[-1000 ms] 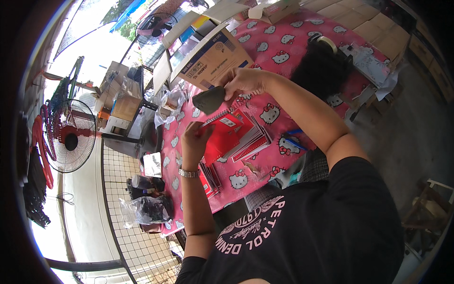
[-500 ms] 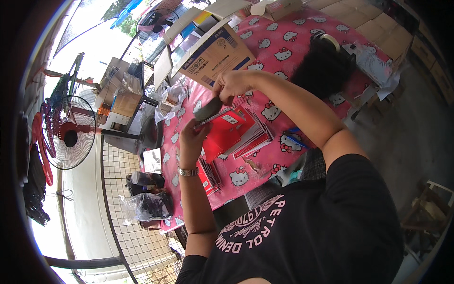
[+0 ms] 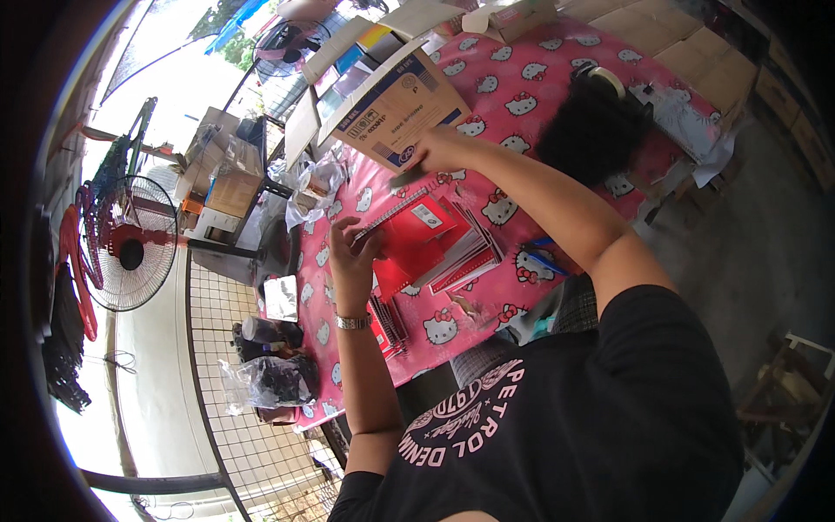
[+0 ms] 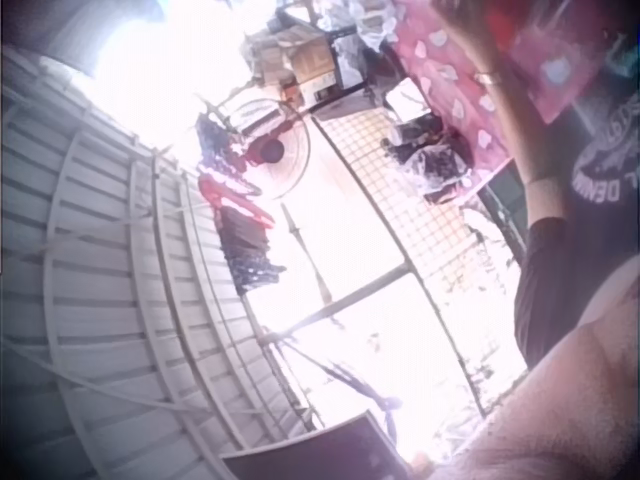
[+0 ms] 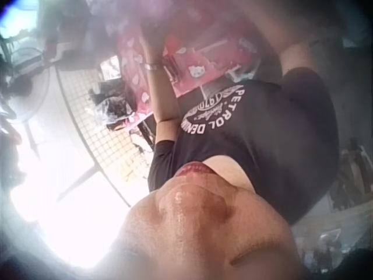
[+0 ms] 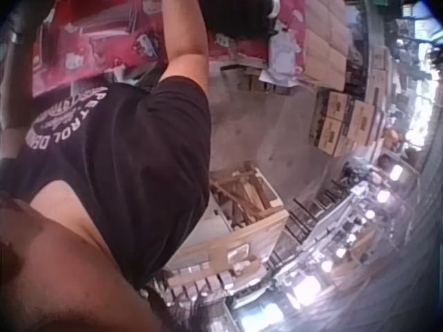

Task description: The person applies adhesive strips to the edges of red notebooks by hand.

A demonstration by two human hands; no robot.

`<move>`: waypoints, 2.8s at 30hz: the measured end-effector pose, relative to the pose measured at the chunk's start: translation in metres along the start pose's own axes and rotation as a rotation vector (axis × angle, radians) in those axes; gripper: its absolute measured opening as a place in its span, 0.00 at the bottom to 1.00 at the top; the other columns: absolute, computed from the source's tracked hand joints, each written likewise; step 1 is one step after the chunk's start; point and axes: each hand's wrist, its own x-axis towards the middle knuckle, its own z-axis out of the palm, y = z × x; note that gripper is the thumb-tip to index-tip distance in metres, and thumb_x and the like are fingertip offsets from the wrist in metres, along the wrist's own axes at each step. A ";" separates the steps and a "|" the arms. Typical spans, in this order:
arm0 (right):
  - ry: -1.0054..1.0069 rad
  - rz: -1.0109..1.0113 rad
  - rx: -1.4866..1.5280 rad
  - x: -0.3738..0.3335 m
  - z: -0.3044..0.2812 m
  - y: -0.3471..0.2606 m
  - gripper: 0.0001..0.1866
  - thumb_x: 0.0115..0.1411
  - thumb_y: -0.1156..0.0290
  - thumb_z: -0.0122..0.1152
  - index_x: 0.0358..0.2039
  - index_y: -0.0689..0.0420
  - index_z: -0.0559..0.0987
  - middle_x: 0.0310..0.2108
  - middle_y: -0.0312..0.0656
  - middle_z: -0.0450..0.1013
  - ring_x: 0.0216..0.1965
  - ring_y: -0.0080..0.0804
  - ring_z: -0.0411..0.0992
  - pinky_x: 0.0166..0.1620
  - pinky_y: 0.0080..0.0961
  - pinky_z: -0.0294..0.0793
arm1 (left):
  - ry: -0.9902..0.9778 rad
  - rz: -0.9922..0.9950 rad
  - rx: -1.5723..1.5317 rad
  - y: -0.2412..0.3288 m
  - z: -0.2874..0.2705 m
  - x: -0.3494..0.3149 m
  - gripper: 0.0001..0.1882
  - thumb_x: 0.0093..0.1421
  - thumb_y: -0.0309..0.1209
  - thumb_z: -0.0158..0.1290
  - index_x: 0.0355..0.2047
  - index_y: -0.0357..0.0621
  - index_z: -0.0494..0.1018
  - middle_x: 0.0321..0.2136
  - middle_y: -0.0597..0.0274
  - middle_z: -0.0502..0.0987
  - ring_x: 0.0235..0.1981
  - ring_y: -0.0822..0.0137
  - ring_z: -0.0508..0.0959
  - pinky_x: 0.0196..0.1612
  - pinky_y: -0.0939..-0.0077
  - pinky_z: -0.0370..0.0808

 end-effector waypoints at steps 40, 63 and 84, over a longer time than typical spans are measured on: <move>0.278 -0.162 -0.110 -0.116 0.009 -0.165 0.30 0.53 0.65 0.68 0.57 0.57 0.74 0.52 0.43 0.68 0.55 0.44 0.65 0.58 0.46 0.63 | 0.266 0.149 0.125 -0.040 0.025 -0.026 0.04 0.64 0.22 0.53 0.39 0.37 0.73 0.25 0.57 0.80 0.27 0.70 0.82 0.25 0.77 0.77; -0.031 0.341 -0.298 -0.243 0.031 -0.011 0.28 0.52 0.69 0.69 0.55 0.53 0.71 0.50 0.47 0.68 0.53 0.49 0.68 0.59 0.46 0.65 | 0.649 -0.566 0.723 -0.135 -0.100 -0.167 0.15 0.61 0.36 0.60 0.42 0.38 0.75 0.41 0.51 0.77 0.33 0.58 0.79 0.38 0.64 0.77; 0.197 -0.302 0.144 -0.106 -0.002 -0.114 0.07 0.59 0.66 0.65 0.34 0.54 0.80 0.31 0.39 0.75 0.36 0.37 0.75 0.51 0.41 0.69 | 0.085 0.043 -0.349 -0.046 -0.022 -0.087 0.38 0.52 0.10 0.53 0.64 0.41 0.58 0.64 0.52 0.64 0.66 0.62 0.62 0.68 0.61 0.59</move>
